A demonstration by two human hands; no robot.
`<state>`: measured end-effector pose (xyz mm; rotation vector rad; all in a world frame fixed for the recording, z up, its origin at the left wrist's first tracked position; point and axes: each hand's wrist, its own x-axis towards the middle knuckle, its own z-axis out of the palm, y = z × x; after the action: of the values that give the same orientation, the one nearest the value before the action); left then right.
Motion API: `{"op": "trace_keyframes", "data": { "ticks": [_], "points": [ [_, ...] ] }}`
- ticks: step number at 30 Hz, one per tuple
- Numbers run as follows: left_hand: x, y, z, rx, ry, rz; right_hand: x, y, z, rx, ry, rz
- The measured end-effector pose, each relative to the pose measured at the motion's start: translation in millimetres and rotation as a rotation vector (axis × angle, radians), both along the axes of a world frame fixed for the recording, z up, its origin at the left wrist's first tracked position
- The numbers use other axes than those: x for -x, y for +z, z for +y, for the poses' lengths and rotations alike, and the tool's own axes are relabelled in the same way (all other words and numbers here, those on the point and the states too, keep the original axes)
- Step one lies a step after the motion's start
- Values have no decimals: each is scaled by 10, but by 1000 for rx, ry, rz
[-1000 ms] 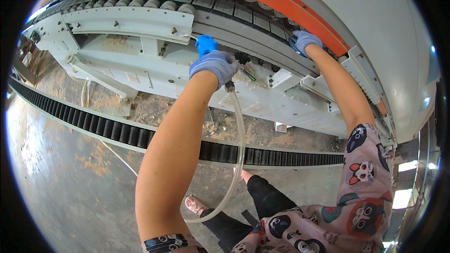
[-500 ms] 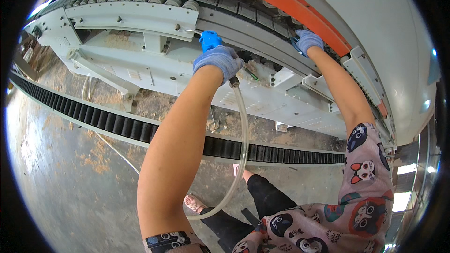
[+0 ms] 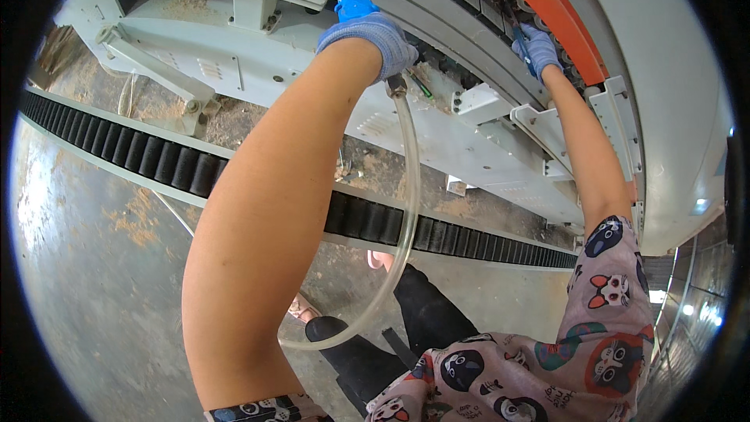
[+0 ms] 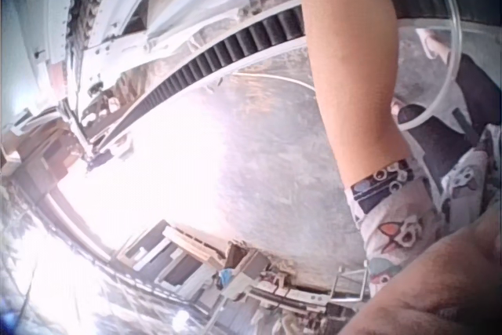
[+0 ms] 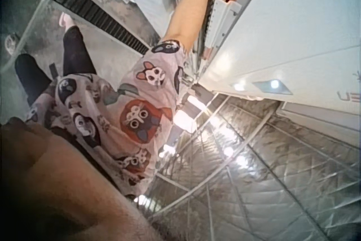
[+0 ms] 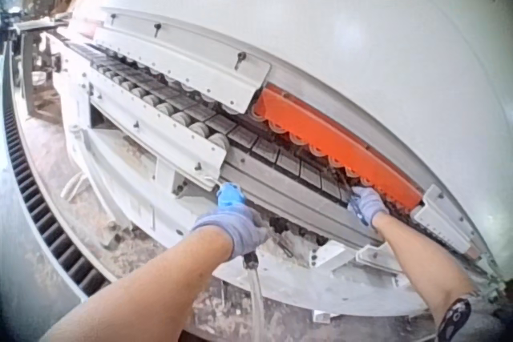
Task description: The person cleans a large industrial machine using a blue air blow gun and a pair of scissors. They remove debris from the machine's rollers and tracks, then briefly interact with a control panel before resuming cleaning.
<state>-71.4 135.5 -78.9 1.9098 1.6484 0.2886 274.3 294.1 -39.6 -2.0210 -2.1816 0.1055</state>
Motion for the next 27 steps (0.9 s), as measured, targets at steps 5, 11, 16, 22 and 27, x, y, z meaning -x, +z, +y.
{"op": "trace_keyframes", "data": {
  "ticks": [5,11,16,22,27],
  "points": [
    [-3,-69,66,-16,-1,56,34,29,22,-8,43,-44],
    [-4,-25,71,-49,-65,173,70,66,89,-12,120,-151],
    [11,-38,32,-15,22,-24,142,18,120,-31,80,-174],
    [29,-6,3,-21,76,-88,214,49,118,-38,49,-212],
    [54,127,-57,-4,7,-76,198,41,46,-53,33,-211]
  ]
}}
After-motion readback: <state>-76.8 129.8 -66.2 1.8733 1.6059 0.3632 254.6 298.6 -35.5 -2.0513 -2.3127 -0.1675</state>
